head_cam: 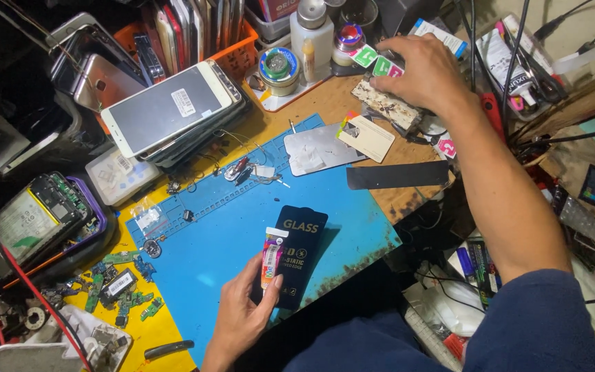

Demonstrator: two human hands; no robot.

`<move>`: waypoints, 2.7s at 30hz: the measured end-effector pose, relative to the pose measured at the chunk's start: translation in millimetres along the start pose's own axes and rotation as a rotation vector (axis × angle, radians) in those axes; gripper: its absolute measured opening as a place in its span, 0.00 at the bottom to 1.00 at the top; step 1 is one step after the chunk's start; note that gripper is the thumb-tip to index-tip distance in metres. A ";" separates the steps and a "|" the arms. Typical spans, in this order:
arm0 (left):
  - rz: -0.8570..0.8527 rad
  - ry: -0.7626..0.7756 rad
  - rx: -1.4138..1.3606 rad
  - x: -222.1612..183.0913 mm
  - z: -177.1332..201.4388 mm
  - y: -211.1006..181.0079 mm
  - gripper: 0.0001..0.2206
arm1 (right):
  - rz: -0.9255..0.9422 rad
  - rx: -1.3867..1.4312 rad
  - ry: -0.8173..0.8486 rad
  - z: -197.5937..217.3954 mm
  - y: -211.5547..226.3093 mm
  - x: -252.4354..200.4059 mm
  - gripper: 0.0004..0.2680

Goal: Organizing various electronic components and tools on a repair workbench, including handling a screen protector and using scissors.

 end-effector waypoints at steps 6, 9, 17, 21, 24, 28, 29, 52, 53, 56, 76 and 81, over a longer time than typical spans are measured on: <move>0.040 -0.019 -0.008 -3.0 -0.2 4.2 0.27 | 0.182 -0.018 -0.199 5.8 -9.9 -3.4 0.17; 0.045 -0.025 0.002 -3.2 0.4 5.9 0.27 | 0.147 0.016 -0.241 32.9 -8.5 -14.8 0.16; 0.080 -0.022 -0.020 -2.8 -1.1 5.2 0.27 | 0.289 0.047 -0.239 47.5 29.6 -42.9 0.14; 0.014 -0.051 0.004 -2.8 1.5 -0.8 0.25 | 0.207 -0.116 -0.010 10.7 54.3 -33.5 0.17; -0.011 -0.057 -0.002 -3.5 1.5 -4.1 0.25 | 0.273 -0.105 -0.023 -13.3 69.1 -25.1 0.22; -0.006 -0.041 -0.058 -4.5 1.9 -1.4 0.27 | 0.237 -0.076 0.023 -33.3 69.0 -35.5 0.12; -0.002 -0.038 -0.058 -5.2 1.5 -0.8 0.27 | 0.234 -0.076 0.027 -27.5 72.5 -45.9 0.12; -0.052 -0.061 -0.011 -3.3 2.5 -8.8 0.25 | 0.687 0.048 0.306 -63.2 93.4 -80.0 0.31; -0.049 -0.058 -0.013 -3.9 2.7 -8.3 0.25 | 0.684 0.048 0.310 -64.2 95.3 -82.0 0.31; -0.070 -0.046 0.002 -3.3 2.3 -10.3 0.25 | 0.598 -0.061 0.311 -68.5 90.3 -80.6 0.28; -0.045 -0.071 0.027 -3.6 4.0 -6.8 0.24 | 0.508 -0.239 -0.319 -23.8 58.9 -32.6 0.08; -0.025 -0.066 0.002 -4.8 3.0 -0.9 0.25 | 0.520 -0.196 -0.187 -49.4 52.8 -4.8 0.12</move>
Point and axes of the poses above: each hand's wrist, its own x-axis towards the middle knuckle, its own z-axis out of the back of the hand, y = z × x, the point moved 10 cm from there along x, towards the middle knuckle, and after that the axes turned 3 degrees about -y, right-handed, at the moved point
